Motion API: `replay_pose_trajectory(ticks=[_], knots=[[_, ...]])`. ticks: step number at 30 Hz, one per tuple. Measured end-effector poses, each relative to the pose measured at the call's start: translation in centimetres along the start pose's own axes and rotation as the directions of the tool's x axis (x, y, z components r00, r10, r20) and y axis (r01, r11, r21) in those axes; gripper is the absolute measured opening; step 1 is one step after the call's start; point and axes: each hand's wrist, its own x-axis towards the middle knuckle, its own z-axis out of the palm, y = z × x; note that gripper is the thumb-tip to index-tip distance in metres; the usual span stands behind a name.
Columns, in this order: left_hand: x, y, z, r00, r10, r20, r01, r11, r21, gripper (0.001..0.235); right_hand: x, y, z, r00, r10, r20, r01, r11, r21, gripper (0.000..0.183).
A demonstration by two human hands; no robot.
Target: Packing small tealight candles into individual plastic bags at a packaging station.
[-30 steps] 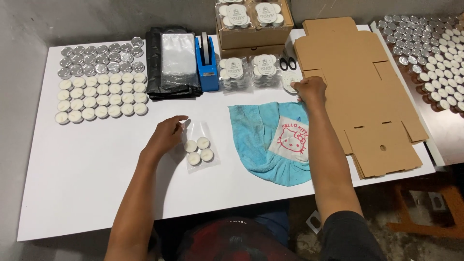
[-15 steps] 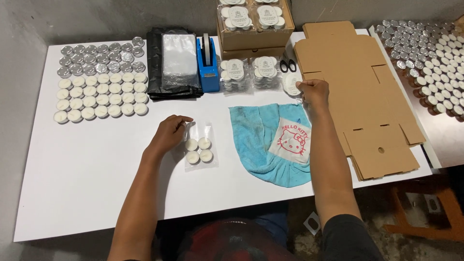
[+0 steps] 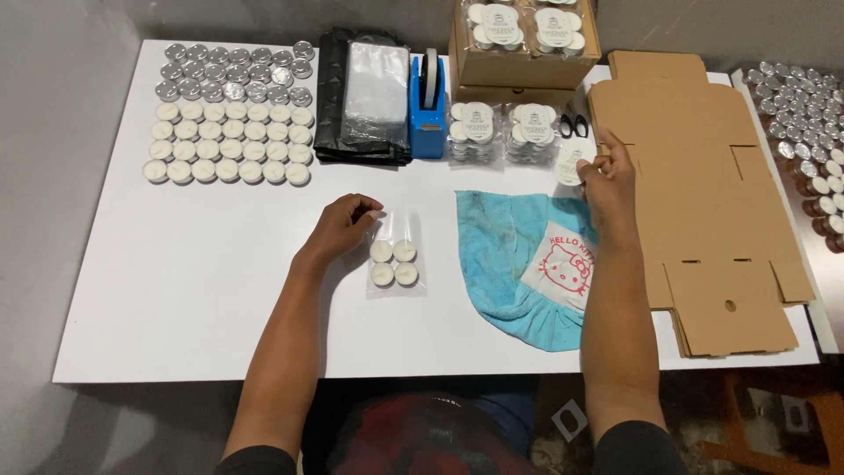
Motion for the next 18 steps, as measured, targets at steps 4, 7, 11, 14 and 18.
replay_pose_trajectory(ticks=[4, 7, 11, 14, 18], knots=[[0.1, -0.1, -0.2, 1.0, -0.029, -0.006, 0.029, 0.999, -0.029, 0.022, -3.4, -3.6, 4.5, 0.971, -0.107, 0.215, 0.114, 0.993, -0.023, 0.046], [0.6, -1.3, 0.2, 1.0, 0.005, -0.028, -0.006, 0.999, -0.035, 0.02, -5.6, -4.9, 9.4, 0.929, -0.125, 0.349, 0.104, 0.992, 0.077, 0.045], [0.3, -1.2, 0.2, 0.999, 0.024, -0.045, -0.027, 0.997, -0.069, 0.019, -4.8, -1.8, 15.6, 0.893, -0.144, 0.426, 0.098, 0.987, 0.128, 0.033], [0.1, -1.1, 0.1, 0.998, 0.028, -0.048, -0.032, 0.996, -0.084, 0.019, -4.8, -1.4, 18.9, 0.875, -0.149, 0.461, 0.089, 0.985, 0.148, 0.026], [0.5, -1.6, 0.2, 0.999, 0.032, -0.043, -0.036, 0.995, -0.089, 0.018, -4.3, -1.2, 21.2, 0.842, -0.053, 0.538, 0.032, 0.998, 0.049, 0.026]])
